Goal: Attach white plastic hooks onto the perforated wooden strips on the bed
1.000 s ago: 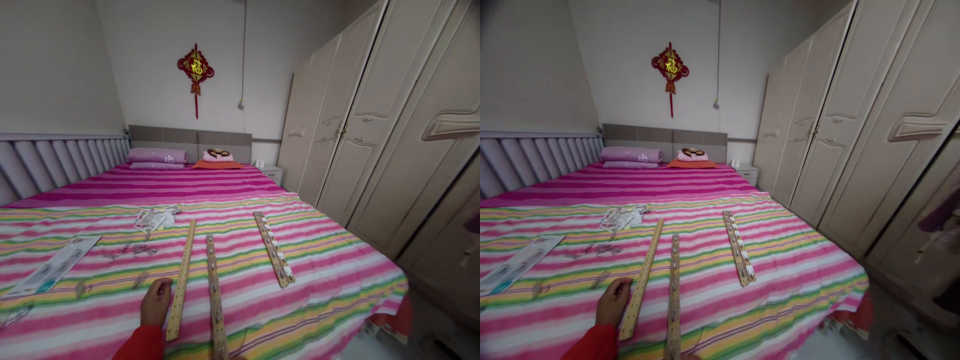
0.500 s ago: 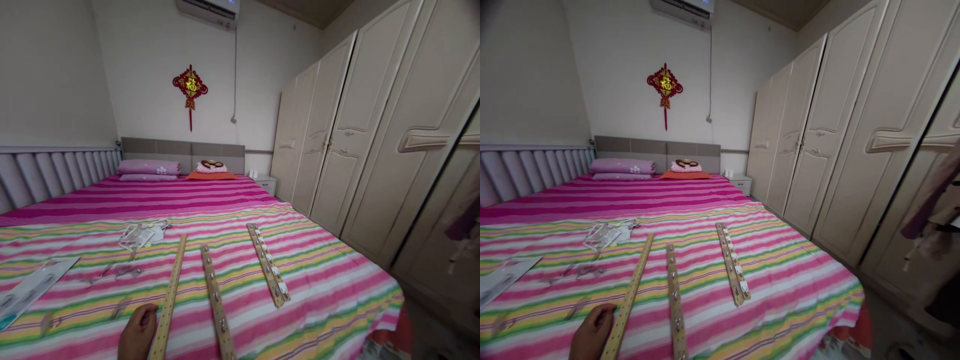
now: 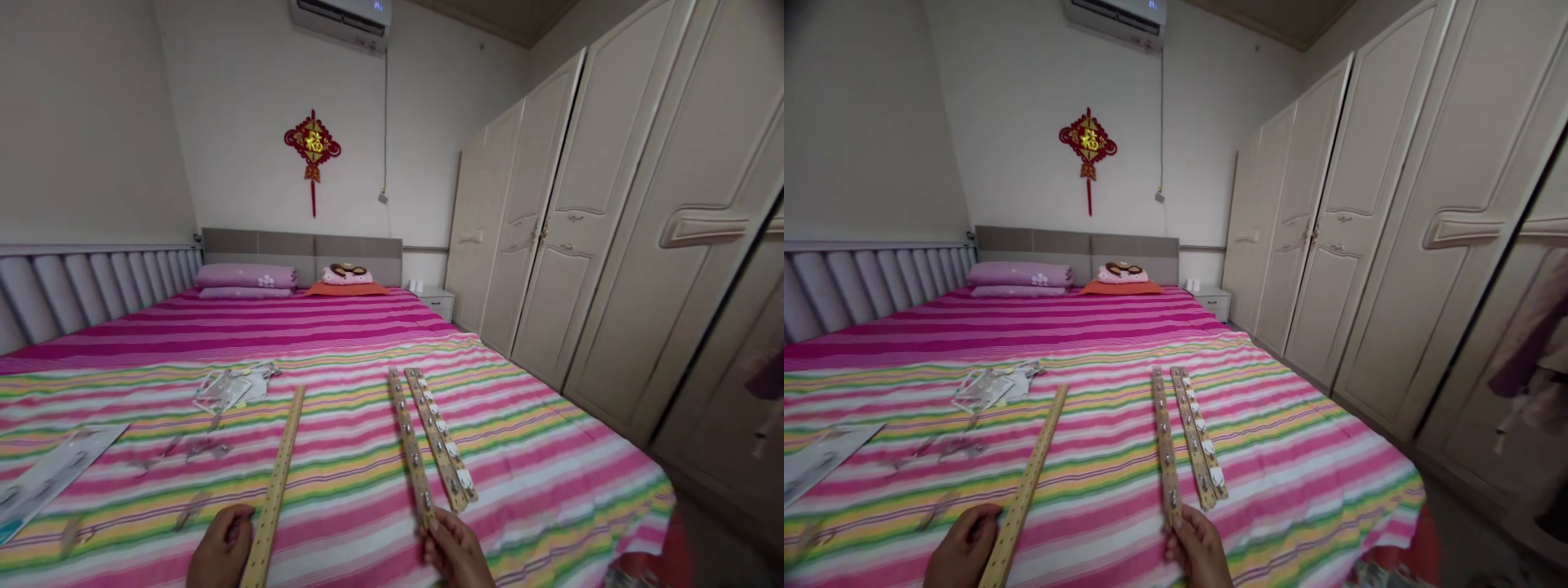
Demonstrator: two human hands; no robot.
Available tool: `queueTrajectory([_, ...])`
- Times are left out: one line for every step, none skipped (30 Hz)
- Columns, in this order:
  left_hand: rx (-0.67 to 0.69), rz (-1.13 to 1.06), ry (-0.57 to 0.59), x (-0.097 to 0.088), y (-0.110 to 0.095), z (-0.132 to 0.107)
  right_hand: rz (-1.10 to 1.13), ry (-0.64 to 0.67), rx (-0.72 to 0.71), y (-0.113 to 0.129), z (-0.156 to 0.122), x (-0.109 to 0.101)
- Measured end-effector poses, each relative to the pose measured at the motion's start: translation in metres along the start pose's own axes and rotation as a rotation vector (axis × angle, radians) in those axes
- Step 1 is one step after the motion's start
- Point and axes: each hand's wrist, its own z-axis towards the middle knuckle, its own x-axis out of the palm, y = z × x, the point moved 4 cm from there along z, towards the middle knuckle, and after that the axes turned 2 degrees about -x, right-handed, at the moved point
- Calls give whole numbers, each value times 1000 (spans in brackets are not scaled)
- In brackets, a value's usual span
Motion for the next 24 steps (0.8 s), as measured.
queueTrajectory([2,-6,-1,0,-1,0,2,-6,1,2,1,0])
queueTrajectory([5,-10,-1,0,-1,0,6,-12,0,4,2,-1])
queueTrajectory([6,-9,0,0,0,0,11,-21,-4,5,3,-2])
queueTrajectory([8,-6,-4,0,1,0,18,-34,-8,5,4,-2])
queueTrajectory([14,0,-6,0,2,0,23,-44,-8,5,5,-3])
queueTrajectory([22,5,-9,0,3,0,30,-51,-6,5,6,-3])
queueTrajectory([29,9,-7,0,4,0,38,-55,-5,4,7,-4])
queueTrajectory([34,12,-5,0,5,0,47,-54,-4,3,8,-4])
queueTrajectory([36,16,-3,1,6,1,57,-51,-3,3,9,-4])
queueTrajectory([36,20,-3,1,6,1,68,-46,-5,2,10,-4])
queueTrajectory([37,22,-4,1,7,1,77,-47,-8,1,11,-5])
queueTrajectory([39,24,-11,1,7,1,85,-55,-10,0,12,-7])
queueTrajectory([43,25,-13,1,7,1,90,-67,-9,-2,13,-9])
queueTrajectory([48,25,-14,1,6,1,95,-85,-9,-3,13,-11])
queueTrajectory([50,26,-9,1,6,0,100,-105,-8,-5,14,-14])
queueTrajectory([47,28,-5,2,6,0,105,-125,-8,-6,14,-16])
queueTrajectory([43,32,-4,1,5,0,113,-145,-9,-8,15,-19])
queueTrajectory([40,36,-4,1,5,0,124,-166,-10,-9,15,-21])
queueTrajectory([38,39,-3,1,4,0,137,-190,-8,-10,15,-24])
queueTrajectory([37,41,-2,1,4,0,151,-215,0,-11,15,-26])
queueTrajectory([38,41,1,1,3,0,164,-240,13,-12,14,-28])
queueTrajectory([41,39,2,0,3,-1,175,-265,25,-13,14,-30])
queueTrajectory([46,35,4,0,2,-1,180,-287,42,-14,13,-32])
queueTrajectory([53,29,4,1,1,-2,178,-308,53,-14,12,-34])
